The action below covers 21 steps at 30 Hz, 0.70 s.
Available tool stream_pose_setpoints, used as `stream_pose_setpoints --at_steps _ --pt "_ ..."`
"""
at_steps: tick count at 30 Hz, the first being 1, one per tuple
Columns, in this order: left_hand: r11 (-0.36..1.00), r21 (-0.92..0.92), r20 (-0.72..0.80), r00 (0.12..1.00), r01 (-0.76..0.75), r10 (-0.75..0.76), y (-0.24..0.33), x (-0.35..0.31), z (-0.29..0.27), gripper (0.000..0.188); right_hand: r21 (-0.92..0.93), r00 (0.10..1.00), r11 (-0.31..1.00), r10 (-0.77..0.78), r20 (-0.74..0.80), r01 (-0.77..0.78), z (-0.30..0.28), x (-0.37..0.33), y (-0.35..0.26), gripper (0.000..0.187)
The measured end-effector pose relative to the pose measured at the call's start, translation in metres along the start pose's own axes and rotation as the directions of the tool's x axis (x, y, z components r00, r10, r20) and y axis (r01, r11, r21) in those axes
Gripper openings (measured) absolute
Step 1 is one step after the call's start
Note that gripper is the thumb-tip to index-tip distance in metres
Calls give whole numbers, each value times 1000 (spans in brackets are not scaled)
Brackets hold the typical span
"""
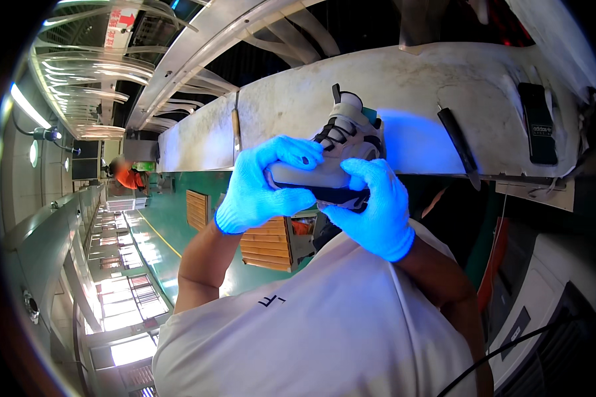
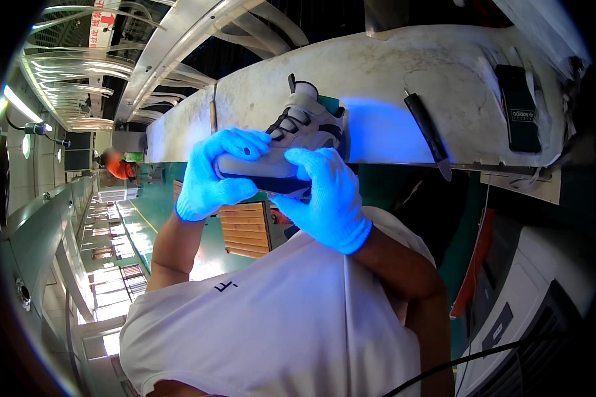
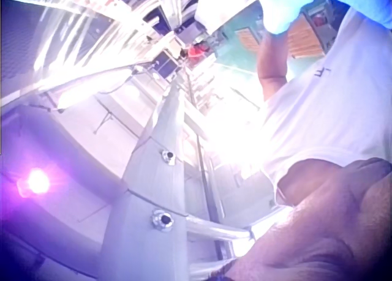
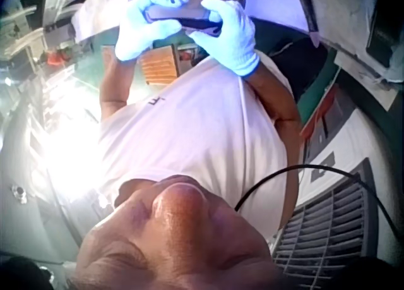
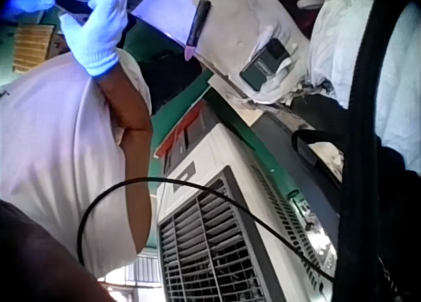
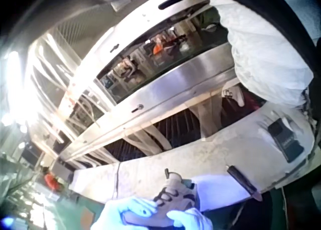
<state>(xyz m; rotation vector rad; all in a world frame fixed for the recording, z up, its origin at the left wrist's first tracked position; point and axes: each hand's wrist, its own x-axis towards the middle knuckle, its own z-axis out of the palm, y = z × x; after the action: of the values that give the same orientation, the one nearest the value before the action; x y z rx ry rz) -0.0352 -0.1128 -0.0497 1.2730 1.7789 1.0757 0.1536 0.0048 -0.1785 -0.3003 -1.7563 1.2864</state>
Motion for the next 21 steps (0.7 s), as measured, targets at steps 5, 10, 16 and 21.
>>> stream_pose_setpoints --at_steps 5,10,16,21 --pt "998 -65 25 999 -18 20 -9 8 -12 42 8 984 990 139 114 -141 3 7 4 82" --pt "973 226 -16 999 48 -46 8 14 -21 50 -3 970 990 137 201 -139 18 28 12 85" --pt "899 430 -9 996 84 -89 9 28 -30 58 -82 972 990 126 199 -112 25 40 14 85" --pt "918 378 -21 993 117 -118 4 32 -38 55 -92 977 976 202 62 -196 22 3 31 97"
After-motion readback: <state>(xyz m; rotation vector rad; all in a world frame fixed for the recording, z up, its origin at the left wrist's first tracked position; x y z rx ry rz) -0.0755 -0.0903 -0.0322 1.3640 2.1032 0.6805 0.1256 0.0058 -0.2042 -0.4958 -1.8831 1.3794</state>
